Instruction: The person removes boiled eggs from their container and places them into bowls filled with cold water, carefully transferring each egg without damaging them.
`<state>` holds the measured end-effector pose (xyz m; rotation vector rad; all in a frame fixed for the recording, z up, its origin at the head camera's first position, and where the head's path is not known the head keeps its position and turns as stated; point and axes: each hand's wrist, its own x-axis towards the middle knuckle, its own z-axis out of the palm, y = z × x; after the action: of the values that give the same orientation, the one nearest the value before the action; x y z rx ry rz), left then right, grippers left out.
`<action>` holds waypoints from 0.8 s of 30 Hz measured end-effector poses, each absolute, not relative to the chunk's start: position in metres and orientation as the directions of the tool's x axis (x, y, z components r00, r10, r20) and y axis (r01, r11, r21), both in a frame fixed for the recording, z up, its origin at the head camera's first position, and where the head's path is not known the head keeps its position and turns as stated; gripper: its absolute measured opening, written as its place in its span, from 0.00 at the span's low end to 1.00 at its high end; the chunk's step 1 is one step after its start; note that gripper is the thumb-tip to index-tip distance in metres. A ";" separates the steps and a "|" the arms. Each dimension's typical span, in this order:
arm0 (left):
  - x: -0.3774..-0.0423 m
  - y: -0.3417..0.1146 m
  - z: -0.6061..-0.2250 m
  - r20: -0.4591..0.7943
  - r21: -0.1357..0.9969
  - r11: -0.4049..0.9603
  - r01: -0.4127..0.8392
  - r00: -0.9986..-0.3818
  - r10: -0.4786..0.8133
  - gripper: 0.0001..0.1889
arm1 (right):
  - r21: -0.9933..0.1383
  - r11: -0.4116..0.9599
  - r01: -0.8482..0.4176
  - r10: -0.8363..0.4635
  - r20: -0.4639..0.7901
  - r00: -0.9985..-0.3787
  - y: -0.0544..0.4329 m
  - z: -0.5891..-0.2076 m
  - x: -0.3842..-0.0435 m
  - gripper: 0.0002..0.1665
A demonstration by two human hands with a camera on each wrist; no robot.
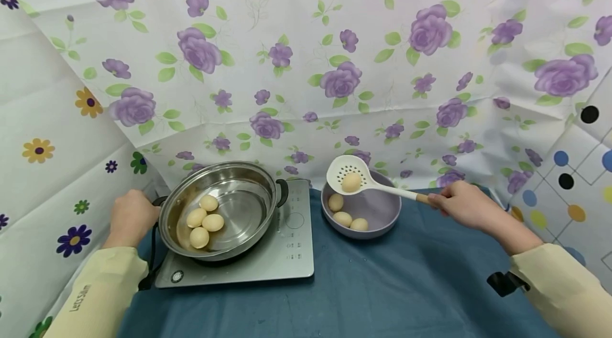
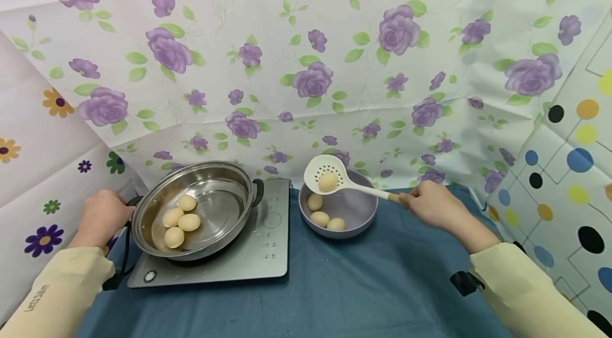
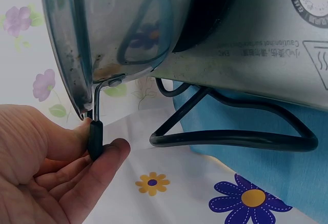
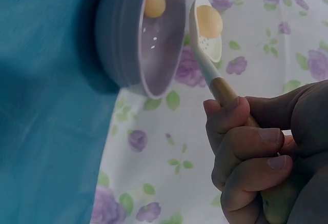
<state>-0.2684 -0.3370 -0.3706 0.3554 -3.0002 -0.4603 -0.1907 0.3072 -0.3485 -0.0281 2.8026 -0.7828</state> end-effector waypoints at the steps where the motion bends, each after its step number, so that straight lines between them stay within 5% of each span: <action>1: -0.268 -0.337 -0.371 0.050 0.303 0.928 -0.215 -0.969 -0.241 0.19 | -0.507 0.861 0.040 -0.079 -0.210 -0.974 0.309 -0.350 -0.190 0.27; 24: -0.269 -0.338 -0.371 0.051 0.292 0.933 -0.208 -0.971 -0.232 0.19 | -0.366 0.929 0.061 -0.009 -0.186 -0.983 0.312 -0.370 -0.182 0.20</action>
<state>-0.2688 -0.3377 -0.3711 0.3430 -3.0052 -0.4402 -0.1822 0.3117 -0.3704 0.0393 2.9025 -0.5595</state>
